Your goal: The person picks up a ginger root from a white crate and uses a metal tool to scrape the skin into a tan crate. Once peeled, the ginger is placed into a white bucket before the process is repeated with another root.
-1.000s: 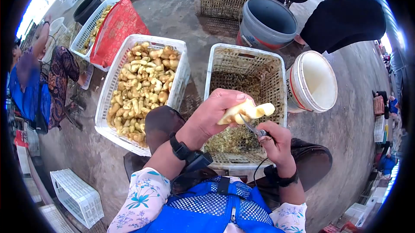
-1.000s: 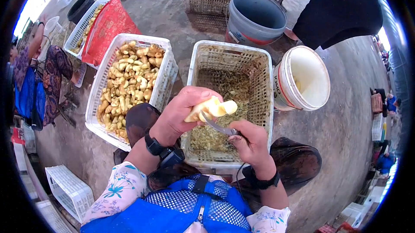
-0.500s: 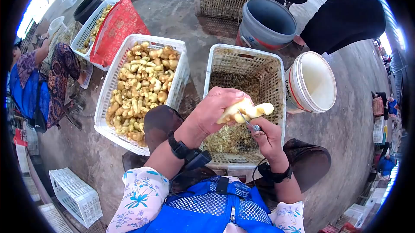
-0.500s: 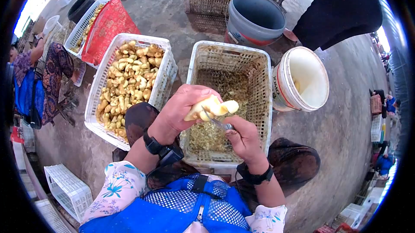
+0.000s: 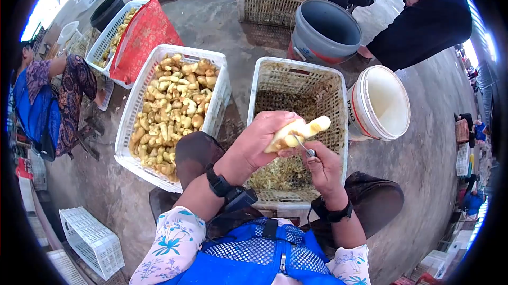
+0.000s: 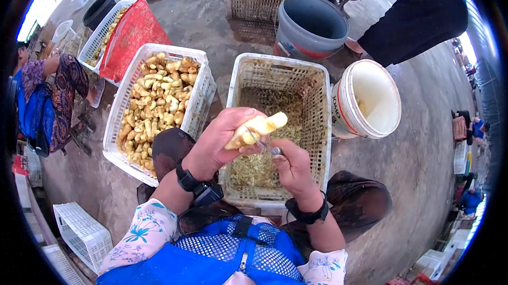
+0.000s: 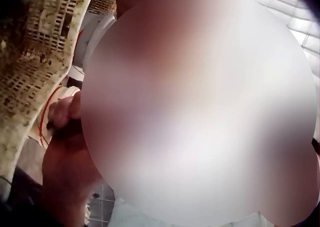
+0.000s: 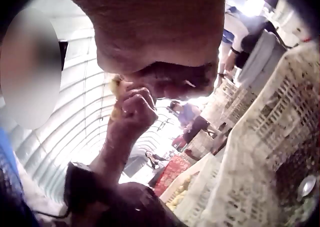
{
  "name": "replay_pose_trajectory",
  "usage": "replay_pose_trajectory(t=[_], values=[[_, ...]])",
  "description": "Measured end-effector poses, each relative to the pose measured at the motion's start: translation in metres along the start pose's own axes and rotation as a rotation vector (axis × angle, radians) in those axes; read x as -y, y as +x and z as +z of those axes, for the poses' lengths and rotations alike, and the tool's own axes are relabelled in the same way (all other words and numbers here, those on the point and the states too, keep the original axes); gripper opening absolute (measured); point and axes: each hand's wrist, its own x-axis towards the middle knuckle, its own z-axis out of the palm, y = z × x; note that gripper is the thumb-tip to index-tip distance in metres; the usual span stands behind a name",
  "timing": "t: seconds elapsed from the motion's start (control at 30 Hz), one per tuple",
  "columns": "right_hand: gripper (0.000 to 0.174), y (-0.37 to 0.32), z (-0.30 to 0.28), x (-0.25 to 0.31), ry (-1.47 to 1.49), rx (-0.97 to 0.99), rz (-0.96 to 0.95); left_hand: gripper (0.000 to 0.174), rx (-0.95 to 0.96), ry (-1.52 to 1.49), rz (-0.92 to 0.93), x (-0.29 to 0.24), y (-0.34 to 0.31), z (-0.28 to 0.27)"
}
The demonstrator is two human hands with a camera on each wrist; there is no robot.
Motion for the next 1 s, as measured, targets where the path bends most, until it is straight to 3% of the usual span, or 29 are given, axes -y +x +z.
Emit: replay_pose_trajectory(t=[0.13,0.37,0.47,0.6,0.87,1.0], values=[[0.045,-0.008,0.001,0.001,0.365,0.159,0.189,0.032,0.0,0.052,0.019,-0.001,0.0,-0.005],[0.048,-0.007,-0.002,0.015,-0.152,-0.186,-0.087,0.035,-0.03,-0.053,0.019,-0.004,0.0,-0.006],[0.048,-0.012,-0.009,0.022,0.183,-0.057,0.06,0.034,-0.035,-0.022,0.023,-0.004,0.0,-0.003],[0.059,-0.011,-0.009,0.017,0.216,0.035,0.143,0.032,-0.035,-0.074,-0.003,-0.003,-0.001,0.0],[0.061,-0.007,-0.005,0.019,0.238,0.014,0.141,0.034,0.079,-0.002,-0.009,-0.002,-0.001,-0.009],[0.061,-0.006,-0.001,0.019,0.209,-0.007,0.131,0.032,0.027,-0.005,0.003,-0.001,-0.001,-0.006]])
